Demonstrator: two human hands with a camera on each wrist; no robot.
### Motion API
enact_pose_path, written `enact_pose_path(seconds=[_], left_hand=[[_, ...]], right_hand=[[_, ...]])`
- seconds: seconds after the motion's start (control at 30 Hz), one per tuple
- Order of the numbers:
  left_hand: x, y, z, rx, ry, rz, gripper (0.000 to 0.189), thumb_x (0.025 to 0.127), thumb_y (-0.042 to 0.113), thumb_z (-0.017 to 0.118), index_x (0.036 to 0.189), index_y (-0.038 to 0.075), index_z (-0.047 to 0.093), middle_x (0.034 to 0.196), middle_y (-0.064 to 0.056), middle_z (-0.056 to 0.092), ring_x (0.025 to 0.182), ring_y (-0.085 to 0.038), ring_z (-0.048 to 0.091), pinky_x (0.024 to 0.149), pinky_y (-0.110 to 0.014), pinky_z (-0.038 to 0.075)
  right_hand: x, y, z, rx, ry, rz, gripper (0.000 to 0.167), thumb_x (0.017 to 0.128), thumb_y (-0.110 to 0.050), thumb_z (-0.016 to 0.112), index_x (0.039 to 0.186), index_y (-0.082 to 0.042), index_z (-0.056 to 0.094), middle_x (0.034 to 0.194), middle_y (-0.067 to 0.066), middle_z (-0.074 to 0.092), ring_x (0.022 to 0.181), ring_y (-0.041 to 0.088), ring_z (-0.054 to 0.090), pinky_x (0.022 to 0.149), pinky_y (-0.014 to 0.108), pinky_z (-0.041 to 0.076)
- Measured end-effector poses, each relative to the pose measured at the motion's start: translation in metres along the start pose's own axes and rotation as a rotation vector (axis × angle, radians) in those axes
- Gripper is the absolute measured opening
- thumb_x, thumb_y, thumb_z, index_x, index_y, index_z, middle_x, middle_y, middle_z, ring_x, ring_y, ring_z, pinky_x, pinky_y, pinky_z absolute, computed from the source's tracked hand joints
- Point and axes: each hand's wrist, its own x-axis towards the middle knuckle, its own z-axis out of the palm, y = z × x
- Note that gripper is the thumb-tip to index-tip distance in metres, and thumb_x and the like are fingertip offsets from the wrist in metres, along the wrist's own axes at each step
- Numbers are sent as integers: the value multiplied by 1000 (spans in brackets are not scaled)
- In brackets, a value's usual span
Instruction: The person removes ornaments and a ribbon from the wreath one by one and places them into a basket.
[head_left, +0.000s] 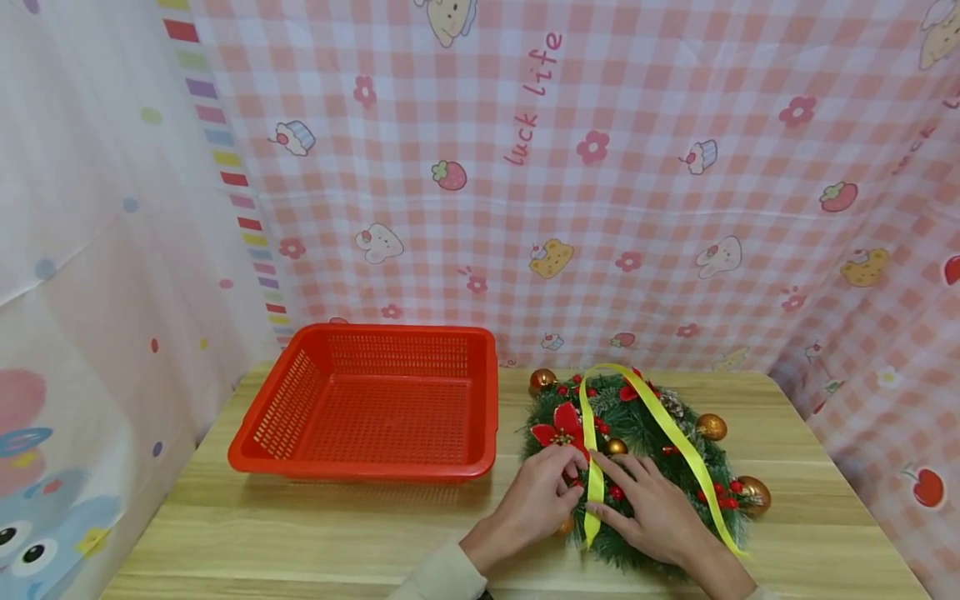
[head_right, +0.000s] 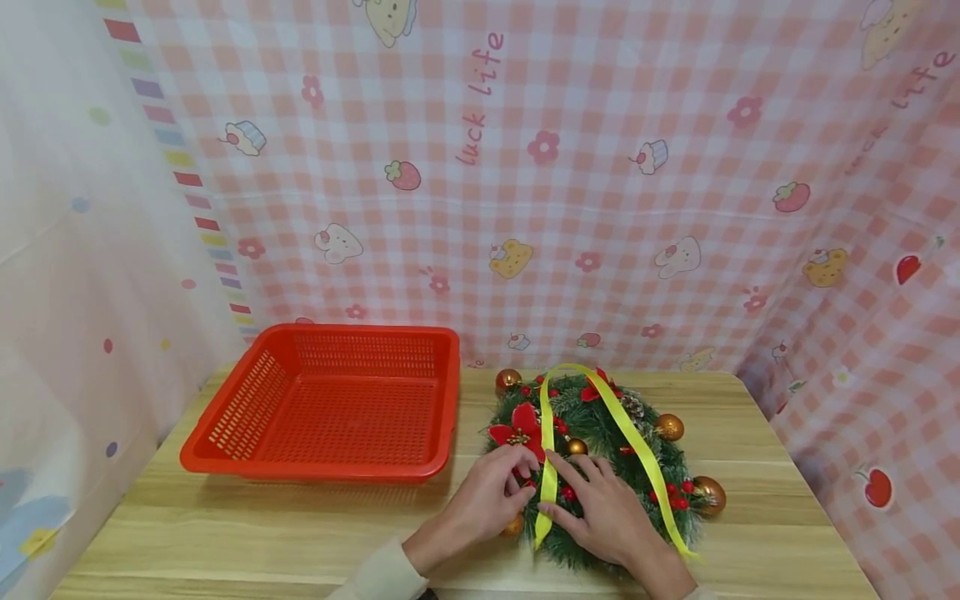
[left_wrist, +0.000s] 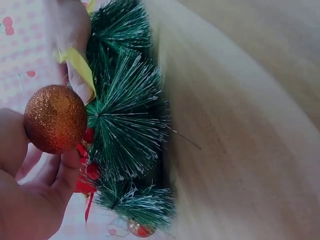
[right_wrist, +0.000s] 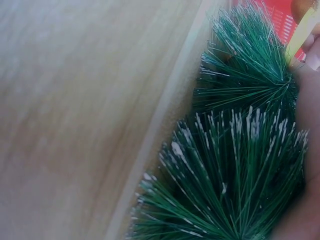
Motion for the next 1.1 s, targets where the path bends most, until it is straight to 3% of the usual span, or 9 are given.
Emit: enact_pose_path(seconds=[0.2, 0.33, 0.63, 0.93, 1.1], left_hand=[[-8, 0, 0, -42, 79, -38, 22, 88, 1, 72, 98, 11, 55, 84, 3, 52, 67, 5, 52, 63, -13, 48], [-13, -4, 0, -120, 96, -115, 24, 87, -1, 73, 95, 11, 54, 82, 4, 56, 66, 4, 53, 63, -16, 49], [-20, -10, -6, -322, 50, -258, 20, 89, -3, 64, 102, 9, 54, 81, 2, 64, 64, -4, 61, 58, -22, 49], [-24, -12, -9, -386, 37, -322, 24, 88, -3, 61, 107, 11, 54, 83, 1, 63, 65, -9, 60, 56, -24, 46], [-22, -10, -9, -387, 75, -337, 22, 90, 2, 63, 107, 14, 55, 85, 5, 62, 68, -7, 58, 62, -24, 45]], right_hand=[[0, -1, 1, 5, -2, 5, 68, 90, -62, 59, 147, -28, 48, 130, 7, 57, 119, 38, 55, 75, 53, 54], [0, -2, 1, 7, 5, 2, 68, 90, -62, 60, 148, -29, 47, 129, 5, 57, 118, 36, 55, 73, 51, 54], [1, -1, 1, 1, 3, 2, 68, 90, -62, 59, 148, -29, 47, 129, 5, 57, 119, 35, 55, 73, 51, 54], [1, -1, 0, -4, -5, 0, 68, 90, -64, 57, 148, -30, 47, 129, 4, 57, 118, 34, 55, 74, 51, 54], [1, -1, 0, -3, -10, 7, 68, 90, -65, 57, 148, -30, 47, 129, 5, 57, 118, 35, 55, 75, 52, 53]])
